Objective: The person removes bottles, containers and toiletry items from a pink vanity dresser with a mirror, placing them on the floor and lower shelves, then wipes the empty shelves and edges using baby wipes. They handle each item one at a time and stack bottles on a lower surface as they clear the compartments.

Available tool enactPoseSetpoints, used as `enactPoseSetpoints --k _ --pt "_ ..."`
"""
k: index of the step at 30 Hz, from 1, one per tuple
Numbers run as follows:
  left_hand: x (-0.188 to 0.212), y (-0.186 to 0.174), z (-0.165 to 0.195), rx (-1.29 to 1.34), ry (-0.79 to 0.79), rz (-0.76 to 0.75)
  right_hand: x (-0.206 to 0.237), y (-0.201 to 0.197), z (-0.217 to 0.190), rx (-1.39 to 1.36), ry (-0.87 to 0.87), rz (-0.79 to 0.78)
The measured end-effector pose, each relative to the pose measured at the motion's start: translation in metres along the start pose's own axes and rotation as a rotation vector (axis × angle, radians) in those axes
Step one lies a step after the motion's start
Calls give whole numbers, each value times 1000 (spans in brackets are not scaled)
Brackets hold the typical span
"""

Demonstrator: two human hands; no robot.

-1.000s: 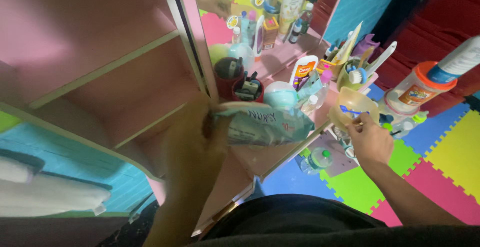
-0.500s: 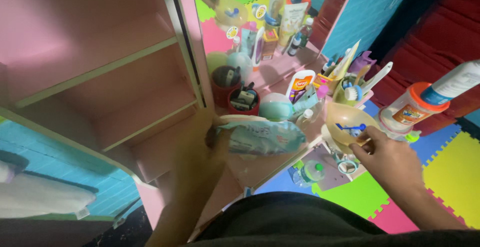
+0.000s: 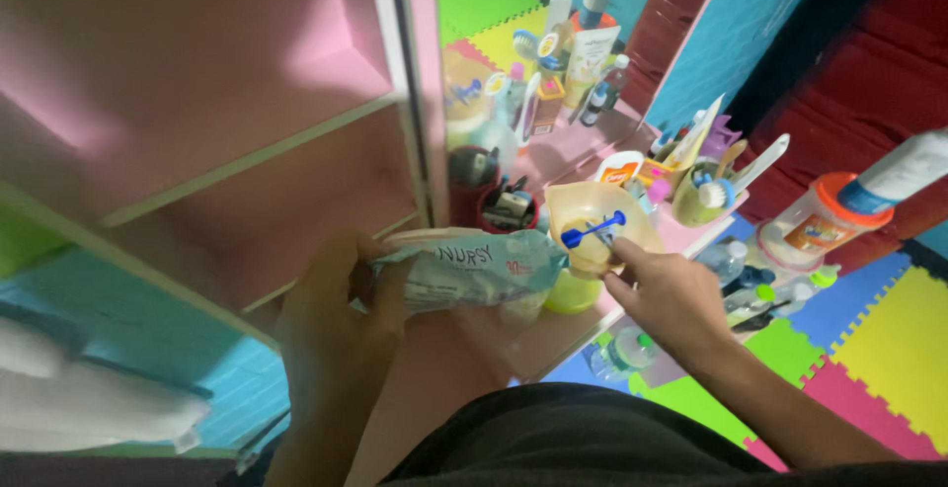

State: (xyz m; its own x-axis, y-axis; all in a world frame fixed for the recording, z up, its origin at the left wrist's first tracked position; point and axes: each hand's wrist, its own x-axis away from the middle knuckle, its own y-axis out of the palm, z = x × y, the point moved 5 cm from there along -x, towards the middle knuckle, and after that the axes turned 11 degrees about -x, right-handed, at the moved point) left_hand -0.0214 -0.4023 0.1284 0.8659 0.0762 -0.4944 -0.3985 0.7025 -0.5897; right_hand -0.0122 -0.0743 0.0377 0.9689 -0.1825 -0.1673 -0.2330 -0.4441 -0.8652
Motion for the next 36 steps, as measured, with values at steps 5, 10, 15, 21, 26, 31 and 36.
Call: enactPoseSetpoints --k 5,10,15,21,26,31,36 --pt "-9 -29 -21 80 37 -37 1 40 -15 150 32 -5" --pt "-11 -46 -40 217 92 -50 7 45 -25 174 91 11" --pt "-11 -61 -53 253 122 -133 17 47 -39 146 54 101" --pt "-8 -74 -63 398 187 -176 26 64 -40 157 132 113" --pt "-6 -73 -72 339 116 -247 38 73 -38 246 154 109" --pt "-4 -73 -70 485 230 -218 48 60 -48 238 253 153" --pt "-15 -52 -57 660 361 -189 41 33 -82 -717 315 100"
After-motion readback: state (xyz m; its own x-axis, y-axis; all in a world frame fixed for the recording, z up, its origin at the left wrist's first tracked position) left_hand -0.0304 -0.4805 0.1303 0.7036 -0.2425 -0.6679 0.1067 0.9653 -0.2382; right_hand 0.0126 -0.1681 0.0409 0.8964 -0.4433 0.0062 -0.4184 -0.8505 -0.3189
